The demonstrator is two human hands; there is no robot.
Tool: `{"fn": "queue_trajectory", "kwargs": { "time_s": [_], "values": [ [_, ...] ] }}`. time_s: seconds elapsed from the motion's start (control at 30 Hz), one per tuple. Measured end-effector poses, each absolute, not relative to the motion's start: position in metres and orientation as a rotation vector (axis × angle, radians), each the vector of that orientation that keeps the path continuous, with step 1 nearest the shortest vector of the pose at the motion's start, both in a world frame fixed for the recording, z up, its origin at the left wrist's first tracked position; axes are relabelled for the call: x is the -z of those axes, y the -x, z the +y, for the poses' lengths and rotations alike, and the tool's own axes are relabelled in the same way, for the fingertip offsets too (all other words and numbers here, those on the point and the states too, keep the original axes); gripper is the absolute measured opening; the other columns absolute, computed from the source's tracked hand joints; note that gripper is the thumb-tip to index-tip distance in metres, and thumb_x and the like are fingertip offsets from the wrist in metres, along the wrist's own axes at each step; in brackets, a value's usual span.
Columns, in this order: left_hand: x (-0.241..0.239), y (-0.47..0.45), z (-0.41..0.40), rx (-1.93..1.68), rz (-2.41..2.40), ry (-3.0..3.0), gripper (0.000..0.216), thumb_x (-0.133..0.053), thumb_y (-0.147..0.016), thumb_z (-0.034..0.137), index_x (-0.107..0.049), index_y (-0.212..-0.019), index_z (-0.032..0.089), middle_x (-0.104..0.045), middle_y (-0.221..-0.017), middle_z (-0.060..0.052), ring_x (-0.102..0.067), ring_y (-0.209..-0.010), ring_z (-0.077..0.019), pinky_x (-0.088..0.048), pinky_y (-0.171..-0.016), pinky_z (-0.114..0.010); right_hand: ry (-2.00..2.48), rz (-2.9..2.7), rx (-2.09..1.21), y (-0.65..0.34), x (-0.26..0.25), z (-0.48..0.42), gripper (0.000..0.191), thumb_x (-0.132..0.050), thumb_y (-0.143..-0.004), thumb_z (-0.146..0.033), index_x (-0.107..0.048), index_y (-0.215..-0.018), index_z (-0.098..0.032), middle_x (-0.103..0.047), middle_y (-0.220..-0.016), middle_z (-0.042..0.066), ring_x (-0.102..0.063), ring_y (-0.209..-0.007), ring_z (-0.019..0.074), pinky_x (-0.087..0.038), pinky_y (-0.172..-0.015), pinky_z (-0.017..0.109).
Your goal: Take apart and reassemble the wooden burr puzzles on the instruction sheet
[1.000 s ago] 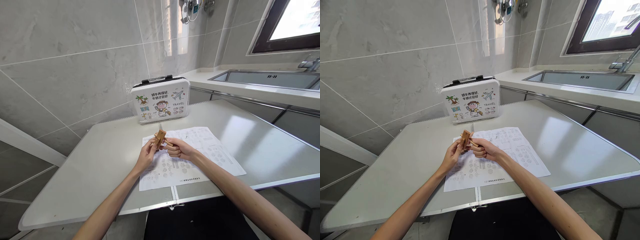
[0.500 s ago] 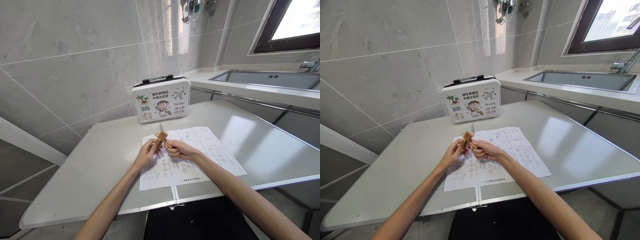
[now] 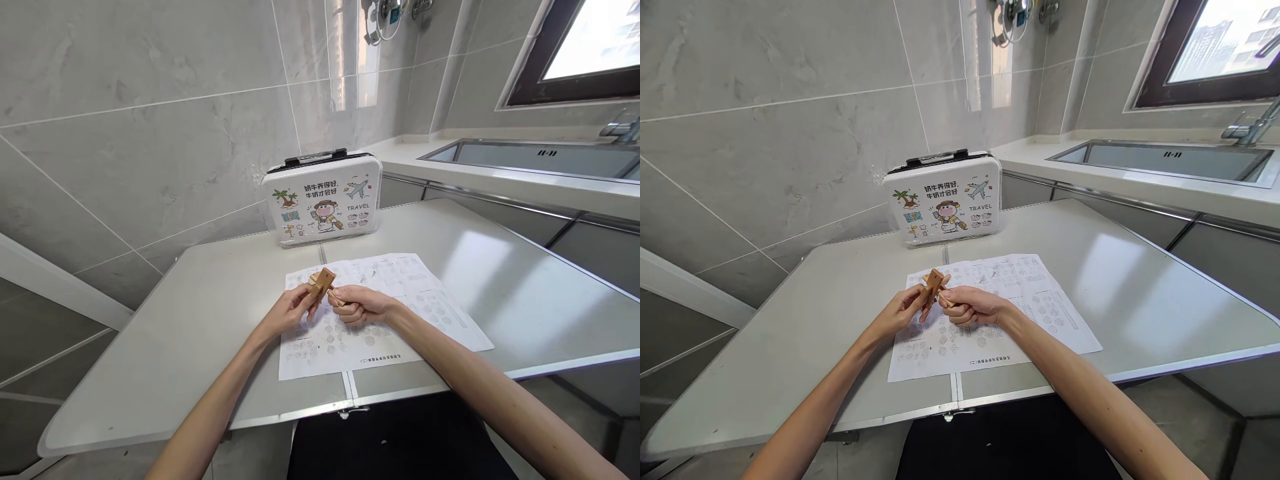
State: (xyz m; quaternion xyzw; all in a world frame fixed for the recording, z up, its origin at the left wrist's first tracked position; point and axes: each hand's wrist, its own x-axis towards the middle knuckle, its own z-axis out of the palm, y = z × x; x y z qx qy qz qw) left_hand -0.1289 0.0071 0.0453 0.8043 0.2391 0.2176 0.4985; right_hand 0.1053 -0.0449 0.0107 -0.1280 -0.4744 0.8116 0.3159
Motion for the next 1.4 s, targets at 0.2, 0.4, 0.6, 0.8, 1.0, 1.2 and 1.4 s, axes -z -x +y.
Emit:
{"fn": "queue_trajectory", "kwargs": {
  "time_s": [0.2,0.4,0.6,0.8,1.0,1.2,1.4],
  "values": [
    [-0.050,0.131,0.008,-0.485,0.530,-1.912,0.039,-0.051,-0.103,0.053,-0.060,-0.090,0.018,-0.064,-0.075,-0.003,-0.062,-0.067,-0.0158,-0.050,-0.071,-0.031,0.310,-1.236,-2.188,-0.104,-0.008,-0.045,0.036,-0.056,-0.103,-0.050,-0.047,-0.084,-0.020,-0.022,-0.058,-0.013,-0.008,-0.046,0.0057,-0.016,-0.040,0.016],
    [-0.048,0.125,0.002,-0.546,0.433,-1.771,0.034,-0.052,-0.103,0.052,-0.058,-0.100,0.018,-0.060,-0.072,0.000,-0.056,-0.056,-0.0118,-0.048,-0.065,-0.029,0.309,-1.246,-2.158,-0.105,-0.008,-0.046,0.037,-0.055,-0.104,-0.050,-0.048,-0.084,-0.020,-0.022,-0.057,-0.012,-0.008,-0.046,0.0058,-0.015,-0.040,0.016],
    [-0.047,0.125,0.001,-0.530,0.472,-1.802,0.038,-0.051,-0.103,0.052,-0.062,-0.104,0.016,-0.056,-0.073,-0.001,-0.051,-0.063,-0.0121,-0.042,-0.060,-0.026,0.336,-1.215,-2.129,-0.103,-0.006,-0.046,0.038,-0.057,-0.103,-0.051,-0.048,-0.083,-0.019,-0.023,-0.059,-0.012,-0.009,-0.047,0.0056,-0.015,-0.041,0.017],
    [-0.037,0.117,0.002,-0.700,0.461,-1.801,0.033,-0.049,-0.105,0.048,-0.061,-0.108,0.017,-0.057,-0.076,0.000,-0.049,-0.062,-0.0110,-0.042,-0.062,-0.027,0.351,-1.211,-2.109,-0.104,-0.011,-0.047,0.036,-0.055,-0.104,-0.051,-0.049,-0.087,-0.020,-0.022,-0.059,-0.012,-0.009,-0.047,0.0064,-0.017,-0.042,0.017],
    [-0.029,0.115,0.000,-0.781,0.516,-1.757,0.034,-0.051,-0.104,0.051,-0.061,-0.107,0.018,-0.055,-0.074,0.001,-0.046,-0.060,-0.0105,-0.039,-0.061,-0.026,0.349,-1.228,-2.077,-0.103,-0.015,-0.048,0.036,-0.055,-0.104,-0.051,-0.050,-0.088,-0.020,-0.023,-0.059,-0.011,-0.010,-0.048,0.0066,-0.018,-0.042,0.017],
    [-0.028,0.116,0.002,-0.756,0.531,-1.735,0.034,-0.054,-0.102,0.052,-0.060,-0.107,0.019,-0.052,-0.073,0.001,-0.049,-0.066,-0.0124,-0.039,-0.063,-0.026,0.301,-1.220,-2.098,-0.103,-0.013,-0.047,0.035,-0.055,-0.105,-0.050,-0.051,-0.088,-0.019,-0.023,-0.060,-0.012,-0.010,-0.047,0.0061,-0.016,-0.043,0.017],
    [-0.025,0.116,0.003,-0.742,0.539,-1.747,0.034,-0.053,-0.102,0.052,-0.062,-0.103,0.019,-0.053,-0.076,0.000,-0.050,-0.069,-0.0132,-0.042,-0.069,-0.028,0.306,-1.234,-2.096,-0.101,-0.011,-0.048,0.039,-0.056,-0.103,-0.052,-0.048,-0.083,-0.020,-0.024,-0.058,-0.012,-0.010,-0.045,0.0056,-0.016,-0.042,0.017]
  ]
}}
